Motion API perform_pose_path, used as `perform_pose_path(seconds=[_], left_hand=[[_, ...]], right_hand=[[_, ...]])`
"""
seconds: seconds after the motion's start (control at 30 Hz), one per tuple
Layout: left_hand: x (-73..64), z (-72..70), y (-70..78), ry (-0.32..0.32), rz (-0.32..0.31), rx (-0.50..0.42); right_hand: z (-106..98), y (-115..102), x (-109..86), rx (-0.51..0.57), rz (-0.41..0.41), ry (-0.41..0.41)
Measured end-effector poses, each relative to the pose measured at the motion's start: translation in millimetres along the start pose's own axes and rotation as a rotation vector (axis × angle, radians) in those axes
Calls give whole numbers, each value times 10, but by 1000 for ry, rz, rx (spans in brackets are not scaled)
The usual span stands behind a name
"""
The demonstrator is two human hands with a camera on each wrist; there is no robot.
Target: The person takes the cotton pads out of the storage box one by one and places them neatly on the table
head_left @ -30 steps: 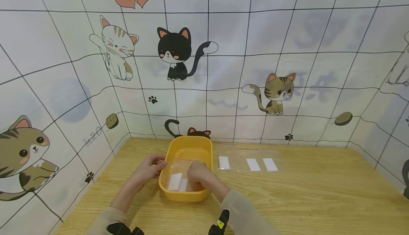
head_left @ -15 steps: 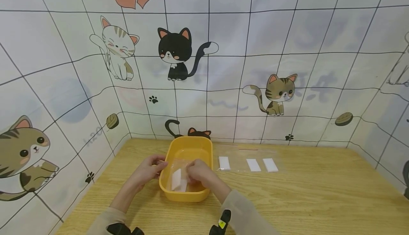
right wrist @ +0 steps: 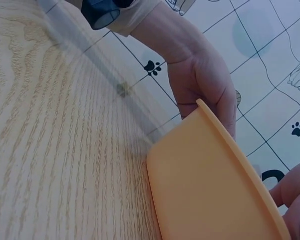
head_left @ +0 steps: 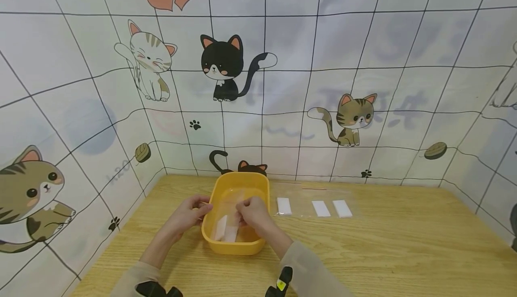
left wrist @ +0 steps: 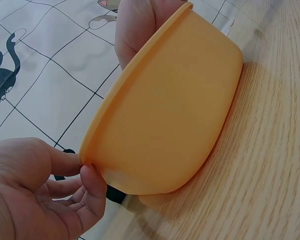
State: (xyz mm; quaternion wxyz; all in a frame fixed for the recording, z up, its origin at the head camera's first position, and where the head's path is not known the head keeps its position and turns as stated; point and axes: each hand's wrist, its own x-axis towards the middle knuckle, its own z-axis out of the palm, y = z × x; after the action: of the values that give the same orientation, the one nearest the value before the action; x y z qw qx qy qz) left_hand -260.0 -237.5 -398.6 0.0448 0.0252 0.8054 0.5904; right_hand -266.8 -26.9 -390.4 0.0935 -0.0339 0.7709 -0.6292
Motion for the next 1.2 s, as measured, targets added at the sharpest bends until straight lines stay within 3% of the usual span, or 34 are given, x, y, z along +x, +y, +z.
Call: perform_pose_path(seconds=[0.3, 0.57, 1.2], left_hand=[[6, 1, -26, -15, 21, -16], [11, 2, -31, -4, -9, -5], [14, -18, -46, -30, 7, -29]], right_hand=[[15, 32, 15, 91, -112, 35], [-3, 9, 7, 135, -118, 36], [-143, -60, -2, 248, -199, 35]])
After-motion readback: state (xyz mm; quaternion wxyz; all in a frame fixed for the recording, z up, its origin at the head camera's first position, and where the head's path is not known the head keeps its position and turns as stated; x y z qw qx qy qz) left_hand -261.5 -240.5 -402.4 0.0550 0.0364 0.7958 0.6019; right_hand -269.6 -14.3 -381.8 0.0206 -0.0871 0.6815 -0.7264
